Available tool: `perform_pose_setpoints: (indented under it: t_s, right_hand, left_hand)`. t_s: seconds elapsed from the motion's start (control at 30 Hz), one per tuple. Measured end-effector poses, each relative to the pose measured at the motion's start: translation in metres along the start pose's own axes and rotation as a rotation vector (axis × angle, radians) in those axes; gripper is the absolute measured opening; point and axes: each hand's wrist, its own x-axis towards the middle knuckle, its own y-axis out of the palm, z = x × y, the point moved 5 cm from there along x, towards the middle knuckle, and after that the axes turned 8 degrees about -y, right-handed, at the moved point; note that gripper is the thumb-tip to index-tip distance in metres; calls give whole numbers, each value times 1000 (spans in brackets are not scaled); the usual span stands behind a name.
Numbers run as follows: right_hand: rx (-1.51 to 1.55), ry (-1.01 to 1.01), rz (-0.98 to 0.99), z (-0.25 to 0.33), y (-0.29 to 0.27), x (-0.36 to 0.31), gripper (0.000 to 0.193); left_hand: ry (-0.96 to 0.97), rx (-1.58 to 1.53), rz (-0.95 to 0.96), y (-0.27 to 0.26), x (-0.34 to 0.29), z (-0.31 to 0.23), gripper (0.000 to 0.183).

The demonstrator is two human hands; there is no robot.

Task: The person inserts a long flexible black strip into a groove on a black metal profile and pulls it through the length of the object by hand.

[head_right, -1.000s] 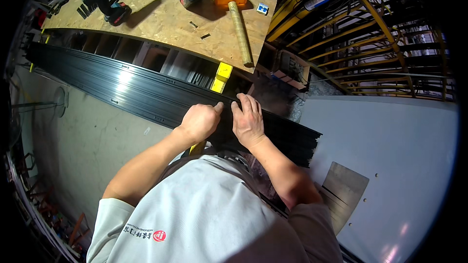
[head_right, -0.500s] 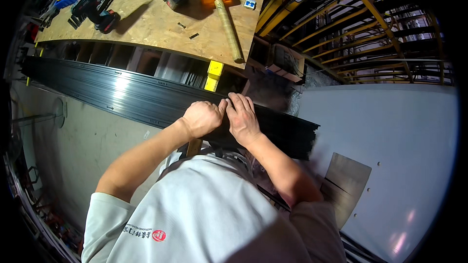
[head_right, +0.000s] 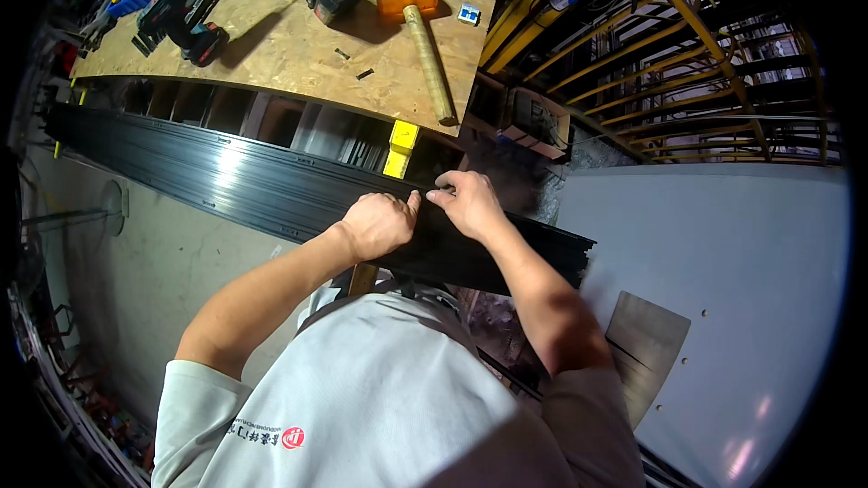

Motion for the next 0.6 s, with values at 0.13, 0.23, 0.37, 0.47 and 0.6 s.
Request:
perform_pose_setpoints:
  t_s: [0.13, 0.23, 0.37, 0.47, 0.6]
  right_hand:
    - [-61, 33, 170, -3, 4, 9, 37]
    - [-73, 54, 157, -5, 10, 9, 38]
    - [-97, 89, 161, -6, 11, 10, 39]
    - [-123, 93, 150, -3, 7, 11, 38]
    - [-90, -83, -5, 1, -1, 0, 40]
  left_hand:
    - [-12, -8, 3, 1, 0, -1, 48]
    - [6, 12, 0, 3, 2, -1, 49]
    - [-1, 2, 14, 6, 2, -3, 50]
    - [-20, -6, 29, 4, 6, -3, 50]
    - [-39, -105, -67, -9, -4, -2, 46]
